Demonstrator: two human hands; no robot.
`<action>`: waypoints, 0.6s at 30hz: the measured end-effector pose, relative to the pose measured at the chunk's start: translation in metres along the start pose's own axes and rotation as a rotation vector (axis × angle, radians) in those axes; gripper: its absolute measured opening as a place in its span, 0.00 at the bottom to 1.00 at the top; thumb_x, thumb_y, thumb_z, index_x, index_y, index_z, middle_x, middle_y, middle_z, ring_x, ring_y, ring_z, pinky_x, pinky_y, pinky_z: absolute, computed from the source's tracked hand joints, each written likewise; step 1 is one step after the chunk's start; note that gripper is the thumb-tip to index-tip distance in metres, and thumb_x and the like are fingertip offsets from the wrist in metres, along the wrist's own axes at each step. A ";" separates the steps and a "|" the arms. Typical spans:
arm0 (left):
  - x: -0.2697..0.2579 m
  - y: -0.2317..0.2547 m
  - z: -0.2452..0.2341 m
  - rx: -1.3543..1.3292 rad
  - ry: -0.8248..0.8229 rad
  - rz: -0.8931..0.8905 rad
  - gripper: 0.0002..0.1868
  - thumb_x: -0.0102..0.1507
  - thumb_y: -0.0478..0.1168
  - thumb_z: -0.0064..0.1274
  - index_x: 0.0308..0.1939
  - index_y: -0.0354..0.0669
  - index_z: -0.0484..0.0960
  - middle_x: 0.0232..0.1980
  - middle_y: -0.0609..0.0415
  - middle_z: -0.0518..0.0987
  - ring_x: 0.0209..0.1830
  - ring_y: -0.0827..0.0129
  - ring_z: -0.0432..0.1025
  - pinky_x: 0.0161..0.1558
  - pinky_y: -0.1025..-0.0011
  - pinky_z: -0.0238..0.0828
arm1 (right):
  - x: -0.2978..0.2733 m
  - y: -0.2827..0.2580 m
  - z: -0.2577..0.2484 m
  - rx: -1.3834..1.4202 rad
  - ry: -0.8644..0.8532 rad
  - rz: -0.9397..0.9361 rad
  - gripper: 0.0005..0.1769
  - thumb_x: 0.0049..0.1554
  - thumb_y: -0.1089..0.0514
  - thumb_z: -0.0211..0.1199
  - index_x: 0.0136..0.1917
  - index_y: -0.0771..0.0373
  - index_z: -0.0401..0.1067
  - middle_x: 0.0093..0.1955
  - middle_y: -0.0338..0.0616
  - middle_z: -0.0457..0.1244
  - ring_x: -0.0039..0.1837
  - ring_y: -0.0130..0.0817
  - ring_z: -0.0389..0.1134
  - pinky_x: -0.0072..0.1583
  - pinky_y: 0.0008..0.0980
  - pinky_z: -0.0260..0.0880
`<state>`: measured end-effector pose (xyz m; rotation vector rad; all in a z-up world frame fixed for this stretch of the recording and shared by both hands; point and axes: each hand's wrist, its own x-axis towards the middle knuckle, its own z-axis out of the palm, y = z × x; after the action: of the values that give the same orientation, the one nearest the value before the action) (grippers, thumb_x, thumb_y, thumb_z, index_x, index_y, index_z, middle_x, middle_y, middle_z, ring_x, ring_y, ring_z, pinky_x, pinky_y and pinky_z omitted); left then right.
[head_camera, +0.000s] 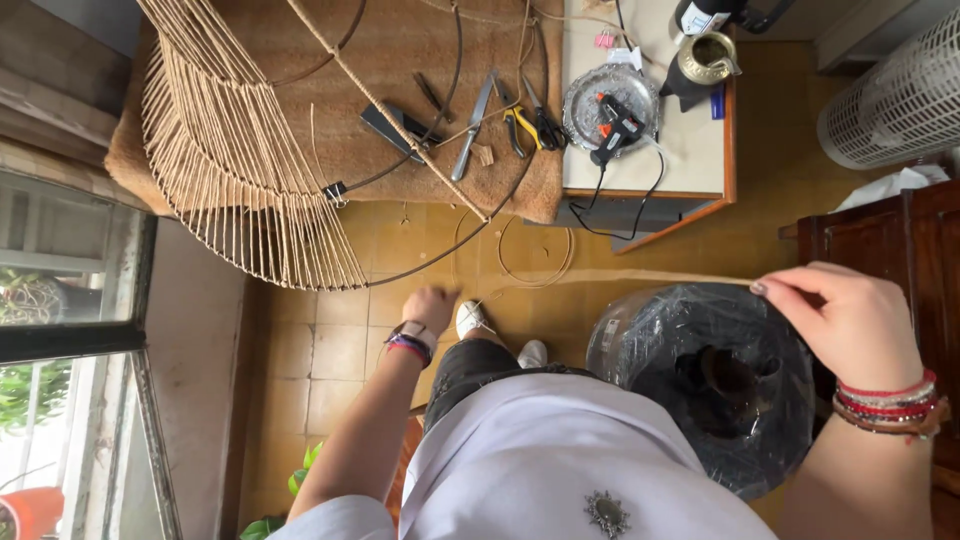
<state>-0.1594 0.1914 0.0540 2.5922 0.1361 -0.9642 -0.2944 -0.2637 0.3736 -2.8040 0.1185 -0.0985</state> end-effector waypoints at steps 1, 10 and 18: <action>-0.033 0.030 -0.015 -0.001 0.003 0.002 0.33 0.69 0.67 0.36 0.40 0.44 0.84 0.41 0.42 0.83 0.42 0.49 0.78 0.41 0.55 0.76 | 0.004 -0.006 0.005 -0.001 0.003 -0.001 0.07 0.63 0.54 0.67 0.48 0.56 0.83 0.48 0.32 0.73 0.46 0.28 0.72 0.51 0.28 0.68; -0.139 0.165 -0.046 -0.354 0.259 0.990 0.18 0.68 0.55 0.47 0.46 0.46 0.78 0.44 0.50 0.76 0.43 0.55 0.72 0.41 0.59 0.70 | 0.023 -0.070 0.035 0.154 -0.192 -0.170 0.07 0.57 0.52 0.64 0.45 0.50 0.82 0.44 0.32 0.72 0.45 0.35 0.72 0.49 0.36 0.66; -0.042 0.083 0.040 0.210 0.191 0.811 0.20 0.61 0.47 0.49 0.57 0.62 0.83 0.79 0.55 0.59 0.77 0.51 0.53 0.52 0.46 0.75 | 0.005 -0.020 0.019 -0.134 -0.099 0.040 0.11 0.59 0.46 0.65 0.49 0.48 0.84 0.52 0.31 0.74 0.52 0.34 0.74 0.51 0.36 0.70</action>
<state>-0.1982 0.1013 0.0790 2.5257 -0.9348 -0.4411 -0.2861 -0.2394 0.3630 -2.9321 0.1625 0.0603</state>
